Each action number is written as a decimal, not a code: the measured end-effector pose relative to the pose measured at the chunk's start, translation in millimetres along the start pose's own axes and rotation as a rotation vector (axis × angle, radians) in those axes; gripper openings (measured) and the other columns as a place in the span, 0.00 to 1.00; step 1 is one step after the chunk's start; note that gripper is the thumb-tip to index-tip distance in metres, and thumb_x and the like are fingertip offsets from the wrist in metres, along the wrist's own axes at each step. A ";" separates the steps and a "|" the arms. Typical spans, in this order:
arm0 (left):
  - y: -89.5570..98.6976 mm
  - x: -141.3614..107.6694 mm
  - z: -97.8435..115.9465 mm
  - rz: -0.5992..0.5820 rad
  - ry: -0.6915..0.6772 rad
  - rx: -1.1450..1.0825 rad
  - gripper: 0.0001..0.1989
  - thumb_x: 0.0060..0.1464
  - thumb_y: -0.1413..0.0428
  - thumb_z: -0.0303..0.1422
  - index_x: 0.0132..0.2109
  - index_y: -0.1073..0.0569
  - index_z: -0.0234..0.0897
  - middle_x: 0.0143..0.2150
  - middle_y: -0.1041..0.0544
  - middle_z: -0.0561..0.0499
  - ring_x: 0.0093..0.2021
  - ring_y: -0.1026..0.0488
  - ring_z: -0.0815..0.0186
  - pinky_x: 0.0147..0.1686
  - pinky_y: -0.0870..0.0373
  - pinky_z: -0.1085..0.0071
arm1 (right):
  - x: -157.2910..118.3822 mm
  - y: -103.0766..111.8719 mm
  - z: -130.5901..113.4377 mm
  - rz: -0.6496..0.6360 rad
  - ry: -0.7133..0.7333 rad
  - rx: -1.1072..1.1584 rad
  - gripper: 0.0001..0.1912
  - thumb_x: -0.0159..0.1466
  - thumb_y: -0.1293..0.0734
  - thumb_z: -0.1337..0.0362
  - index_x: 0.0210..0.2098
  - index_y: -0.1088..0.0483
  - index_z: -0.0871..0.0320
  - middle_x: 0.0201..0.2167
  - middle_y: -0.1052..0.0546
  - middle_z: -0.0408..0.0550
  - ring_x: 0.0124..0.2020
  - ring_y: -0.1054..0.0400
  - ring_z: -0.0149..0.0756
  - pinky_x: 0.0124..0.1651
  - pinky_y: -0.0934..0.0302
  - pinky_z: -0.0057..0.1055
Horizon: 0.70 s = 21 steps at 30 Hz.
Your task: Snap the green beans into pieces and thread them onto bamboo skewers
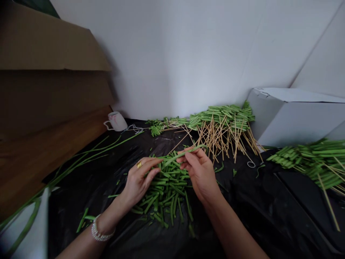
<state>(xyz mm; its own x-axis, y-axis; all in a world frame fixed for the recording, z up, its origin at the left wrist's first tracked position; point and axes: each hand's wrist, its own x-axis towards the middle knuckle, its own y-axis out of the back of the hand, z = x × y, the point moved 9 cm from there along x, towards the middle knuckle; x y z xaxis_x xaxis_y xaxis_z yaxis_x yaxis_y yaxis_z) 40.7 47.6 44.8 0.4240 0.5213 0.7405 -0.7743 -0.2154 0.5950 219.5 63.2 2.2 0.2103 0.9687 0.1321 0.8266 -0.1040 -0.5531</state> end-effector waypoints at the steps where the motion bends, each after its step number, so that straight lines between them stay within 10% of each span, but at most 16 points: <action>1: -1.6 -0.5 0.6 -0.008 -0.006 -0.005 0.10 0.60 0.43 0.29 0.49 0.25 0.34 0.42 0.21 0.45 0.43 0.24 0.63 0.45 0.27 0.66 | 0.6 -0.5 3.0 -0.007 -0.028 0.028 0.08 0.57 0.27 0.62 0.34 0.28 0.56 0.35 0.20 0.45 0.30 0.28 0.28 0.30 0.36 0.24; 21: -10.3 -1.6 7.4 -0.084 -0.005 -0.019 0.07 0.61 0.44 0.31 0.45 0.25 0.35 0.35 0.21 0.48 0.35 0.25 0.65 0.38 0.28 0.67 | -9.2 -16.8 -4.7 -0.097 0.123 -0.416 0.13 0.56 0.28 0.54 0.29 0.30 0.57 0.24 0.30 0.41 0.21 0.36 0.29 0.21 0.39 0.27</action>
<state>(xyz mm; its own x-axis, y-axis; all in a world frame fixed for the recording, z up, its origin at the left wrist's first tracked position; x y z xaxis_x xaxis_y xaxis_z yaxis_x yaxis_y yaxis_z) 51.4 42.9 39.8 0.4902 0.5328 0.6898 -0.7448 -0.1550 0.6491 206.1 55.0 14.2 0.1614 0.9468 0.2783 0.9800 -0.1205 -0.1587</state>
